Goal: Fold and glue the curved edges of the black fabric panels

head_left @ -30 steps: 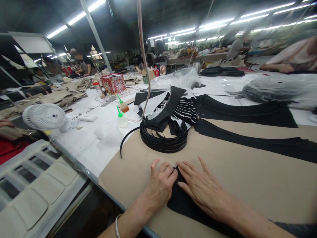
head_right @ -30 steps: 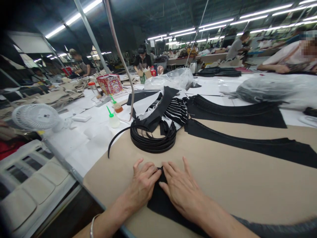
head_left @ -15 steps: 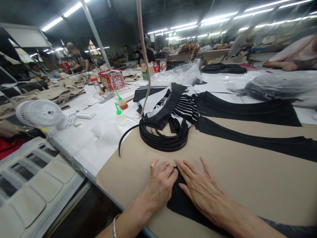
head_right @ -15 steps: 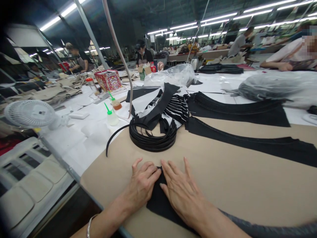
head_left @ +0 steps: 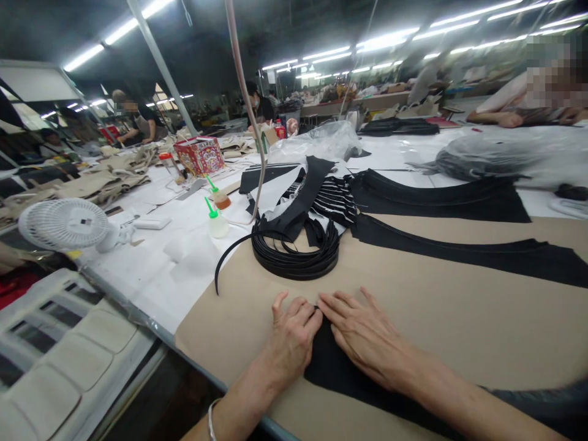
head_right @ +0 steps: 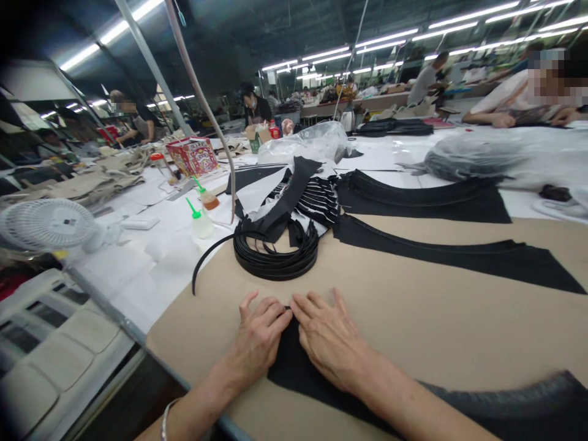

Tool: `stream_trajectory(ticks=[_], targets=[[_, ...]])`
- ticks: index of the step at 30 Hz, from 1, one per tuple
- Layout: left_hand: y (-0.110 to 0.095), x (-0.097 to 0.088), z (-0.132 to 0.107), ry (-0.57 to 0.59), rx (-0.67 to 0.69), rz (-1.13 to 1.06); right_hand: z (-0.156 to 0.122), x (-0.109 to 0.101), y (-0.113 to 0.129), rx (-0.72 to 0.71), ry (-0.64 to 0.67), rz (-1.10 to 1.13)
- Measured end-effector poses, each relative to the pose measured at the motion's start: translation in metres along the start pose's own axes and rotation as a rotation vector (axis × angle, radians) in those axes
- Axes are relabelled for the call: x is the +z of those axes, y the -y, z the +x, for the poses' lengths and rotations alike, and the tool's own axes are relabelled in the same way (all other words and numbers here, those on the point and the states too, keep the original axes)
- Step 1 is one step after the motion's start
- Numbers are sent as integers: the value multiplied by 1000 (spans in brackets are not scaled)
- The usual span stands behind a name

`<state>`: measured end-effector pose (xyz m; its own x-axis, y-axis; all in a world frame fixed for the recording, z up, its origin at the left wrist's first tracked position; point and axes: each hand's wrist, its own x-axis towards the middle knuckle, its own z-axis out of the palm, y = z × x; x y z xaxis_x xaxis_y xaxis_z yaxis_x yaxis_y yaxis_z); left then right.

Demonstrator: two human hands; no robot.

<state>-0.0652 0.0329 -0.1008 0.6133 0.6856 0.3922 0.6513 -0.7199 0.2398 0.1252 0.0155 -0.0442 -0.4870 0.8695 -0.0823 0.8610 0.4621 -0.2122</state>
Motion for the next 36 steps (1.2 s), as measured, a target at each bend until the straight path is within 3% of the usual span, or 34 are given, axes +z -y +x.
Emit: stream_trajectory(ticks=[6, 10, 14, 17, 20, 24, 36], targets=[[0, -1, 0, 8, -15, -30, -6, -5, -14, 52, 20, 312], [-1, -4, 2, 13, -44, -52, -33, -7, -36, 184, -120, 545], [-3, -15, 10, 12, -94, -52, -64, 0, -34, 279, -123, 409], [-14, -25, 24, 38, -117, -56, -69, 4, -26, 288, -143, 323], [-33, -28, 42, 145, -48, -88, -64, 7, -20, 307, -158, 307], [-52, -17, 60, 339, 38, -142, -57, 10, -20, 355, -147, 293], [-48, -15, 78, 525, 82, -170, -62, 9, -26, 414, -126, 358]])
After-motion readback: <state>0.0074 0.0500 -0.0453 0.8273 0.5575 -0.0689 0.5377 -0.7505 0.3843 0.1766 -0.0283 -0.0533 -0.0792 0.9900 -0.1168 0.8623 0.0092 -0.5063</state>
